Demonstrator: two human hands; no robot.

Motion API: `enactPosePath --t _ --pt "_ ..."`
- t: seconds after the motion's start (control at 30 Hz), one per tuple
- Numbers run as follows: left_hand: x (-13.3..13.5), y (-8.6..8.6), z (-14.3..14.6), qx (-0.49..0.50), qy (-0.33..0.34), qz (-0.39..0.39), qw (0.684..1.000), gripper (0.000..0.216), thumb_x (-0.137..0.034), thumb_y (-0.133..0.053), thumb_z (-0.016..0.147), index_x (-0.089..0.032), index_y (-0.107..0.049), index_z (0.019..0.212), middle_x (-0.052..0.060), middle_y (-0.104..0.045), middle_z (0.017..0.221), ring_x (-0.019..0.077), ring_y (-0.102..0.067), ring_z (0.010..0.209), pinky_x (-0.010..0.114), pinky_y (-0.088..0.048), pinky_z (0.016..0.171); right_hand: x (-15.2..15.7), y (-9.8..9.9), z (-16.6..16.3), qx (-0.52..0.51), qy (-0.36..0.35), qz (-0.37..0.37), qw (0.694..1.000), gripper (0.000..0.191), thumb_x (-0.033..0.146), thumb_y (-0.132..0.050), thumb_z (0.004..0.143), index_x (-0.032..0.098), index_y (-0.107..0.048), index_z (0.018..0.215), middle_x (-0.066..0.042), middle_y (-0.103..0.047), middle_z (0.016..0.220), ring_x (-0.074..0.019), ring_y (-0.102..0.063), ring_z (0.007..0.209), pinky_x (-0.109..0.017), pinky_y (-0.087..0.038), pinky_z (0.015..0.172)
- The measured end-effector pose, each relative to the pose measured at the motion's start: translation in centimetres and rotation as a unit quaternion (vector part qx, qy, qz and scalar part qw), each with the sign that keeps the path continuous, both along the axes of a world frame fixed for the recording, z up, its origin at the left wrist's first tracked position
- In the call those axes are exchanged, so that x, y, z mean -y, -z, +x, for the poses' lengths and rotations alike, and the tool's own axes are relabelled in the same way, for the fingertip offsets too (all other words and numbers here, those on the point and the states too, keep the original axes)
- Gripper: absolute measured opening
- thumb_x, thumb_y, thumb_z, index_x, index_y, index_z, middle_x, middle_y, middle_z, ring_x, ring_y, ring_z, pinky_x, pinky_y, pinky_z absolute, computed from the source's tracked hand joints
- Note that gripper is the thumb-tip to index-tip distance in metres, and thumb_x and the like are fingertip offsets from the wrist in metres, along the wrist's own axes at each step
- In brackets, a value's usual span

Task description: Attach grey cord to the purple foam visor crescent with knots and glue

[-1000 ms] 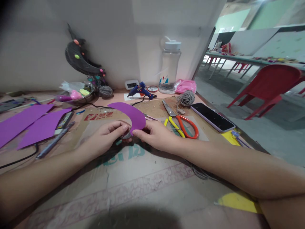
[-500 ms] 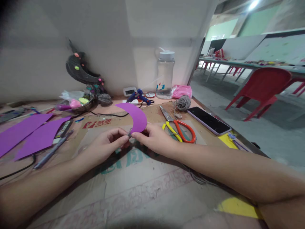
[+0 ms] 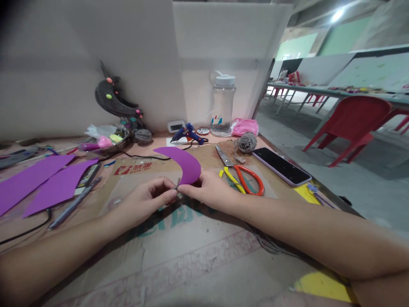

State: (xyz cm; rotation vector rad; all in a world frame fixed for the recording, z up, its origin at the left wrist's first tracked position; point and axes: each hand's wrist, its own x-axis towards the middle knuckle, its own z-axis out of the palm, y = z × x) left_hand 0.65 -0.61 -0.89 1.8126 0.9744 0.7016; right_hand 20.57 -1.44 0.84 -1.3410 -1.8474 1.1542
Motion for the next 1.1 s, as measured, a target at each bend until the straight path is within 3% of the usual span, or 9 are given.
enactPosePath --t 0.27,0.4,1.1 --pt "-0.08 -0.06 -0.06 0.014 -0.014 0.015 1.0 0.021 -0.038 -0.055 0.088 -0.018 -0.06 0.087 0.001 -0.063 0.081 0.0126 -0.054 0.071 0.023 -0.042 0.064 -0.33 0.86 0.1 -0.01 0.028 0.012 0.999 0.026 0.042 -0.06 0.079 0.016 -0.06 0.078 0.002 -0.057 0.06 -0.0103 -0.055 0.052 -0.021 -0.043 0.046" --pt "0.01 -0.18 -0.07 -0.005 -0.028 0.04 0.999 0.024 -0.039 -0.054 0.089 -0.017 -0.06 0.082 0.001 -0.062 0.078 0.0135 -0.054 0.072 0.024 -0.042 0.065 -0.34 0.76 0.17 -0.017 0.003 -0.002 1.0 0.03 0.046 -0.06 0.08 0.016 -0.059 0.076 0.002 -0.056 0.059 -0.0098 -0.055 0.052 -0.02 -0.044 0.046" --pt "0.18 -0.4 0.1 -0.027 0.004 0.041 0.999 0.029 -0.04 -0.046 0.092 -0.018 -0.062 0.084 0.003 -0.064 0.08 0.0167 -0.058 0.078 0.026 -0.044 0.071 -0.22 0.66 -0.09 -0.029 0.005 -0.01 1.0 0.02 0.035 -0.06 0.081 0.015 -0.062 0.081 0.003 -0.056 0.06 -0.0088 -0.053 0.053 -0.019 -0.042 0.048"
